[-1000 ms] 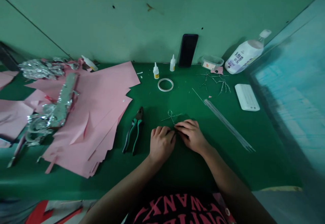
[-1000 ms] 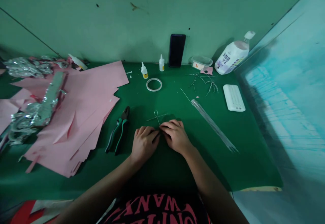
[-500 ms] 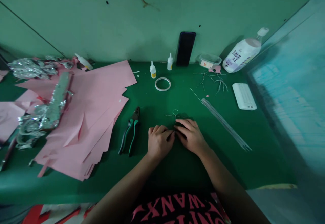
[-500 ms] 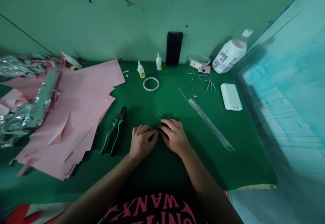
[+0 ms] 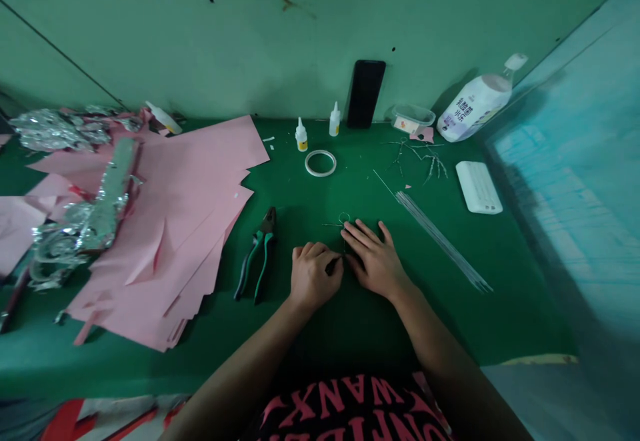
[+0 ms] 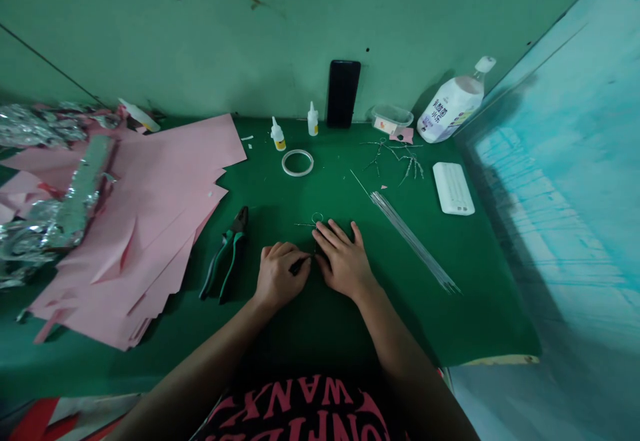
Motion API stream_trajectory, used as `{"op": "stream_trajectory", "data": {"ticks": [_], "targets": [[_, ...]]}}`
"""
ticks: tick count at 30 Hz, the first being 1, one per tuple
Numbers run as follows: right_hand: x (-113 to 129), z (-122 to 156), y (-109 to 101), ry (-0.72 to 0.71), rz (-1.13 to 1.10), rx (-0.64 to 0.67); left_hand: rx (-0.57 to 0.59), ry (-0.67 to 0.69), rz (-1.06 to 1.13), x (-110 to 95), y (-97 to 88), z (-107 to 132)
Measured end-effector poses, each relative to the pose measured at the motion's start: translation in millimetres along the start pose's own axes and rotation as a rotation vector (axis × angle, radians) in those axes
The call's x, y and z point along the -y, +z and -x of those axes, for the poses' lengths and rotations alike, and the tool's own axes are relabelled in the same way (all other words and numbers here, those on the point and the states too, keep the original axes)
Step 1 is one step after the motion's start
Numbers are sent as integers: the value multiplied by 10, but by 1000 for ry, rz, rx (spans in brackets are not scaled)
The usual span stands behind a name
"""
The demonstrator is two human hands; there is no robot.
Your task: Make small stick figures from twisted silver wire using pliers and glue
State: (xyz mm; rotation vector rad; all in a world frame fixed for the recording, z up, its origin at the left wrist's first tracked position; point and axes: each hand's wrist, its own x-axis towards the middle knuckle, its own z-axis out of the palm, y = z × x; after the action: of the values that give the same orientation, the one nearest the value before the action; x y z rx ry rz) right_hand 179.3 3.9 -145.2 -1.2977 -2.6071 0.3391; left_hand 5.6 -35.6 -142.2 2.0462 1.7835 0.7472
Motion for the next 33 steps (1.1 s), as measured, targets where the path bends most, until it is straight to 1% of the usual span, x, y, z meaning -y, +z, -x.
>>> {"op": "stream_trajectory", "data": {"ticks": [8, 11, 15, 17, 23, 29, 33], "targets": [[-30, -10, -24, 5, -33, 28, 16, 18, 100, 7, -67, 13], [-36, -11, -21, 9, -39, 22, 31, 69, 181, 27, -86, 24], [-46, -10, -5, 15, -39, 22, 7, 172, 357, 59, -116, 27], [-48, -10, 2, 19, -35, 24, 21, 218, 404, 66, -129, 26], [-39, -11, -15, 16, -30, 30, 72, 269, 372, 69, -155, 26], [-43, -9, 5, 16, -32, 25, 189, 345, 298, 47, -188, 18], [-53, -7, 25, 14, -39, 20, 187, 354, 240, 50, -162, 24]]}}
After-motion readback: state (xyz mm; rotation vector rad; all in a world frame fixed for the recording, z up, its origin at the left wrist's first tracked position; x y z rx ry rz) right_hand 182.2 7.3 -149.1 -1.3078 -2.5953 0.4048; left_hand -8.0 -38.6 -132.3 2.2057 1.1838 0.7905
